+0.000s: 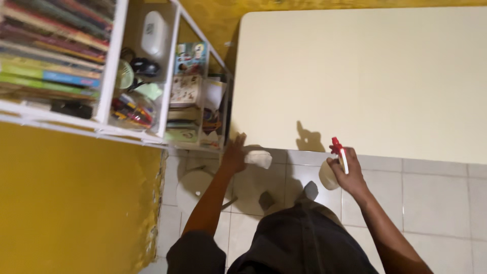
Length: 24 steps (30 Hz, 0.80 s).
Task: The person sprays a white table with a cleaning solution from a spray bottle and wipes the surface with a cloth. They move the spray bottle to the side and continue wiping the table thoroughly.
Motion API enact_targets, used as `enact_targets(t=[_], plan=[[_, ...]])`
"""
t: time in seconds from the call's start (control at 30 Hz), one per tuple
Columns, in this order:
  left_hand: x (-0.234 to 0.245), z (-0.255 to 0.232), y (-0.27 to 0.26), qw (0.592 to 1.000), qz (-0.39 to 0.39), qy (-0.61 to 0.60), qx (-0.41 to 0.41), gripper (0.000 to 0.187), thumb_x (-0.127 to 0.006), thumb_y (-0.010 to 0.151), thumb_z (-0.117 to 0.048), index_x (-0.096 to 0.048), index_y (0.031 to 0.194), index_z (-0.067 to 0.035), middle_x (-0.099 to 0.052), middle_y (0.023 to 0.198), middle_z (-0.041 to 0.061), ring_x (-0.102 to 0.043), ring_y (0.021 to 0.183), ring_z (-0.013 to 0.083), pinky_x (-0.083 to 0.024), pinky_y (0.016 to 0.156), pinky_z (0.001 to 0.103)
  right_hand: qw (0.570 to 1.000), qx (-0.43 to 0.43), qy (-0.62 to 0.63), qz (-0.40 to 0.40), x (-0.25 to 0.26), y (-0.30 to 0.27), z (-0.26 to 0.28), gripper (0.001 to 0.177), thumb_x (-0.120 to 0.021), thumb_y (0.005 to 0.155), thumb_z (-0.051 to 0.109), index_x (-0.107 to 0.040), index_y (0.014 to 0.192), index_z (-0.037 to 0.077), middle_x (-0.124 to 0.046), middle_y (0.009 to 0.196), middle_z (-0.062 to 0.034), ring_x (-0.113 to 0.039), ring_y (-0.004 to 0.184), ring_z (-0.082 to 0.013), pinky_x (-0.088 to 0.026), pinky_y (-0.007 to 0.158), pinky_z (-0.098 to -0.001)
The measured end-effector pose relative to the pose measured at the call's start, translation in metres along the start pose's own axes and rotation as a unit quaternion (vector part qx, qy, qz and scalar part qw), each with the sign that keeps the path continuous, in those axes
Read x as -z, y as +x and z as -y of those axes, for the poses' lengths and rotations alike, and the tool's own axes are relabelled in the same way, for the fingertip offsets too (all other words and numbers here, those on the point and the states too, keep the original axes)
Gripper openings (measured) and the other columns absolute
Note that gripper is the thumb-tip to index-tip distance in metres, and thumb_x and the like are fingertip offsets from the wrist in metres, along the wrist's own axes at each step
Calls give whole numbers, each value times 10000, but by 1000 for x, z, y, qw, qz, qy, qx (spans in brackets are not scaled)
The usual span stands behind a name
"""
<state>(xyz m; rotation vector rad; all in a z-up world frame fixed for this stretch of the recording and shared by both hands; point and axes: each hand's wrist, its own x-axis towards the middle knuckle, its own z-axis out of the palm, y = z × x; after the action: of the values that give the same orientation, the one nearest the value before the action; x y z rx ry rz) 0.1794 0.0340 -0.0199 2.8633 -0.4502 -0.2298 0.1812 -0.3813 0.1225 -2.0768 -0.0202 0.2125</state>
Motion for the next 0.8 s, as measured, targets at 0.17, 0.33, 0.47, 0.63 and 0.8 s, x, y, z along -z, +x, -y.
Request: enact_targets(t=[0.17,0.33,0.47,0.63,0.8], plan=[[-15,-2,17,999,40,-1,36,514,-800,701,-223,-711,1181,-63,-267,1639,232,-257,1509,407,-301,1199,484,979,-112,172,-8,60,30,-45,458,-617,955,152,-592,1402,57,-683,1238,-166,-652,1076,-244,-518,948,-372],[-12,-28,-7,983,129,-38,128,552,-754,753,-250,-647,1262,-67,-271,1685,141,-555,1283,334,-546,901,483,937,-109,322,-78,121,57,-61,451,-612,929,166,-537,1345,10,-676,1280,-129,-671,1203,-246,-554,951,-405],[0,-54,-7,972,160,-24,169,593,-766,775,-403,-674,1286,-116,-702,1246,170,-671,1124,354,-537,963,485,932,-157,291,-149,163,84,-74,455,-642,943,218,-547,1333,4,-689,1215,-153,-696,1127,-295,-559,908,-412],[20,-98,17,963,41,-108,242,618,-772,787,-444,-671,1248,-46,-721,1155,225,-673,1098,402,-539,943,510,937,-148,258,-186,207,115,-105,417,-598,974,267,-574,1292,0,-691,1154,-142,-700,1036,-261,-555,837,-404],[34,-152,60,888,-159,-356,246,551,-785,791,-348,-681,1213,-9,-749,1132,213,-699,1074,388,-551,917,477,926,-147,253,-239,236,126,-129,337,-601,970,227,-596,1209,-12,-697,1064,-122,-701,917,-225,-555,753,-373]])
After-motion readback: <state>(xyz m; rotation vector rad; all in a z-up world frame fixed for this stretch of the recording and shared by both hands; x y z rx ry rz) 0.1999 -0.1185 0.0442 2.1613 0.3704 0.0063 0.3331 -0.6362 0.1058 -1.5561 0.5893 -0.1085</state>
